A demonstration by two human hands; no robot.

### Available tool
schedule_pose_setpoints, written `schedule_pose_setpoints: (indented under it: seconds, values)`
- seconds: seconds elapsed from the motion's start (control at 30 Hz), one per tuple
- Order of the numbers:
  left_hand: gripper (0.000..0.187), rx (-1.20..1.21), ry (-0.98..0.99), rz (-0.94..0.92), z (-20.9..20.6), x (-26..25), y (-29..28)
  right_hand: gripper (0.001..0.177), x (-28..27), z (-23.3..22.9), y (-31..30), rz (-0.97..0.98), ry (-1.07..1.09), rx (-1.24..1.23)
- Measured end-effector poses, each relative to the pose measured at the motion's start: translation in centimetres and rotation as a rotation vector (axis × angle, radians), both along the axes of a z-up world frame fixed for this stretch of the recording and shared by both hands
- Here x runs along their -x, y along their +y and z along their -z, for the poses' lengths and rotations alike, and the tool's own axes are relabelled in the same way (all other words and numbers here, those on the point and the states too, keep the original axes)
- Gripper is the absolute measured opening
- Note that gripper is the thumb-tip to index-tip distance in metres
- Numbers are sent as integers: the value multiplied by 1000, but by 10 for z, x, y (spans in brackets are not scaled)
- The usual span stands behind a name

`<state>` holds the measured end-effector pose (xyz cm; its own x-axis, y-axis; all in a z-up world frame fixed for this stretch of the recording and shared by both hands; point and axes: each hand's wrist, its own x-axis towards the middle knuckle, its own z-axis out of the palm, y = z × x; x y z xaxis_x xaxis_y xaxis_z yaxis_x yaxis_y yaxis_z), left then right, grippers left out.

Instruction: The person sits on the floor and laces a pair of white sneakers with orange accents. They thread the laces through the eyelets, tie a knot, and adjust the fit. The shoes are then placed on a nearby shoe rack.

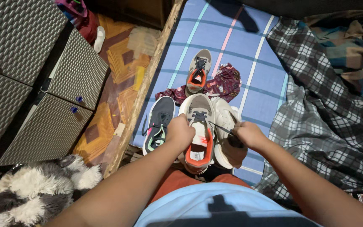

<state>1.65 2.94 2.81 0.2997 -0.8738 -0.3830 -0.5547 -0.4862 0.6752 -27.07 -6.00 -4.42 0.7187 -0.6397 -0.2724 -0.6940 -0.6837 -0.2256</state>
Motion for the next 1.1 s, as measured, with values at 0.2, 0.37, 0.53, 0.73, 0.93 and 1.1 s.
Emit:
schedule_pose_setpoints:
  seconds: [0.2, 0.37, 0.53, 0.73, 0.93, 1.1]
  values:
    - [25, 64, -29, 23, 2, -2, -2, 37, -73, -64, 21, 551, -328, -392]
    - [26, 60, -81, 76, 10, -5, -1, 30, -79, -45, 20, 578, -272, -426]
    - [26, 61, -142, 134, 20, 1, -9, 31, -29, -37, -4, 633, -186, -660]
    - [28, -41, -140, 158, -1, -10, -9, 26, 30, -113, -22, 952, -784, -1161]
    - [36, -126, -158, 196, -24, -6, -11, 39, 45, -194, -26, 1059, -1315, -1022]
    - [39, -105, -189, 264, -21, -3, -12, 42, 58, -215, -29, 1145, -1834, -897]
